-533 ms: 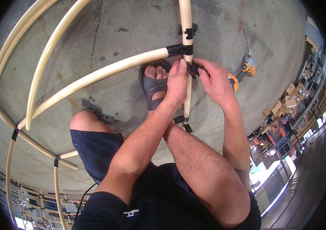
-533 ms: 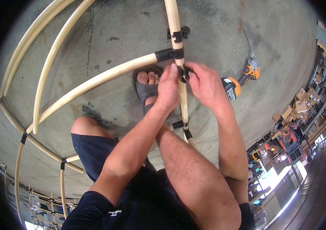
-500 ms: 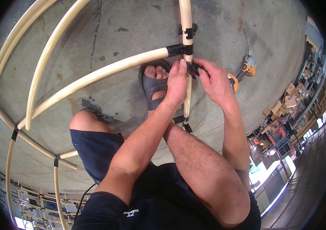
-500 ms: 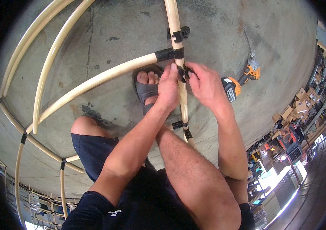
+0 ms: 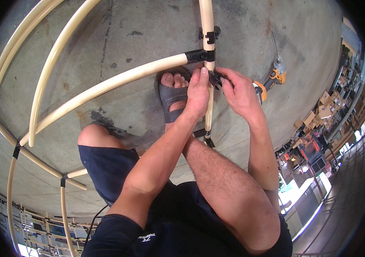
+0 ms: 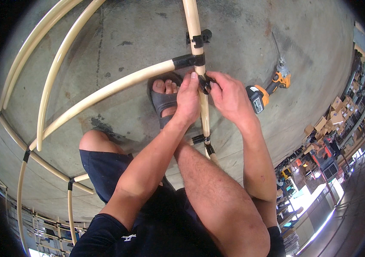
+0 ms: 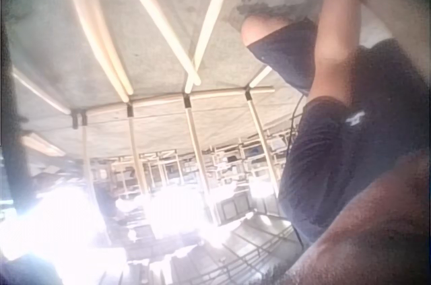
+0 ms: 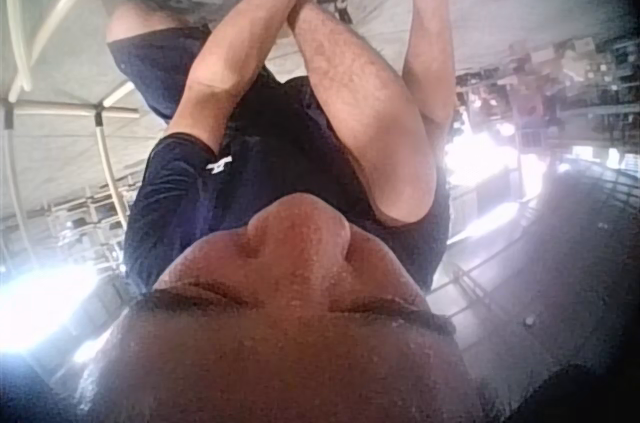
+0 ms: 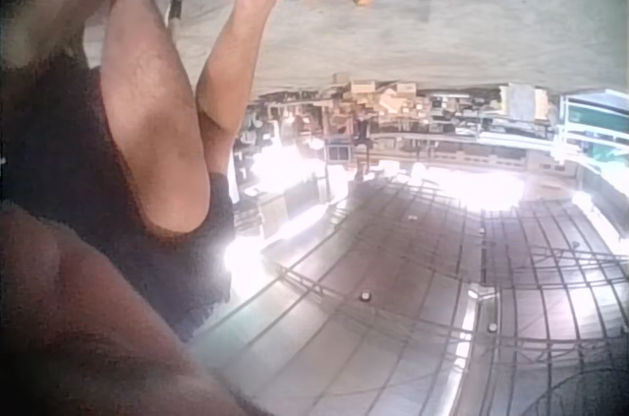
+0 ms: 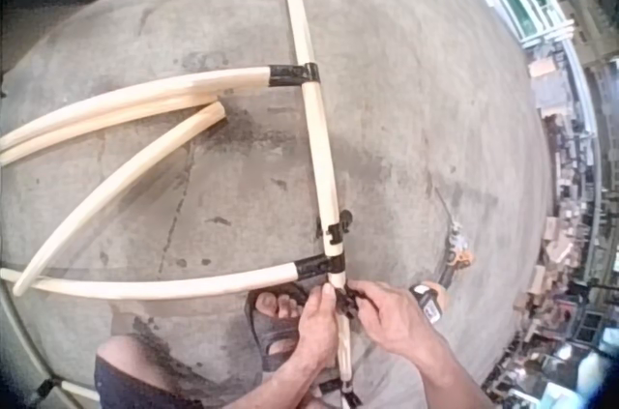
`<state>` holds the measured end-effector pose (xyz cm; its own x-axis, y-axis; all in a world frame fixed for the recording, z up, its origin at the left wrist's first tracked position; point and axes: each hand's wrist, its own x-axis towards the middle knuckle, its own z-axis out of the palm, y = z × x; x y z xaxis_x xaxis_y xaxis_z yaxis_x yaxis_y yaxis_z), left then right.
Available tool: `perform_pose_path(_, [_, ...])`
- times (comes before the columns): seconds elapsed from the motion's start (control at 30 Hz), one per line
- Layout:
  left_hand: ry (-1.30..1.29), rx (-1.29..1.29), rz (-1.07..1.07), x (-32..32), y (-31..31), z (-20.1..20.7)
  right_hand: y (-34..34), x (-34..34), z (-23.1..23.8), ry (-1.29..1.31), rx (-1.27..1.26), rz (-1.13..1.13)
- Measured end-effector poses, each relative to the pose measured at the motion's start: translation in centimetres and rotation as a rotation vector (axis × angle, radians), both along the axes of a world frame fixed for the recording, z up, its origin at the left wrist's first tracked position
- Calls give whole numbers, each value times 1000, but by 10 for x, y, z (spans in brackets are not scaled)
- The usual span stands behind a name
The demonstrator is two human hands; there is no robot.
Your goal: The person assembles a frame structure on a floor by attaching black plastic connectors to wooden poles and securing them using a power drill and screws.
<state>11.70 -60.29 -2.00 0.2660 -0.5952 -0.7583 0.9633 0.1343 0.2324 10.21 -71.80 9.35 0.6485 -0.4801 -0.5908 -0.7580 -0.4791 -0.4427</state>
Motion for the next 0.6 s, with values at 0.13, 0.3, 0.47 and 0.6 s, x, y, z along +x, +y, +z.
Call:
perform_pose_path(0.13, [-101, 106, -50, -2, -3, 3, 0, -2, 9, -27, 176, -57])
perform_pose_path(0.3, [-1, -29, 15, -2, -3, 4, 20, -4, 2, -51, 63, -78])
perform_pose_path(0.47, [61, -75, -1, 2, 2, 3, 26, -18, -18, -101, -239, 92])
perform_pose_path(0.6, [54, -90, 10, -2, 4, -3, 32, -18, -19, -127, -248, 31])
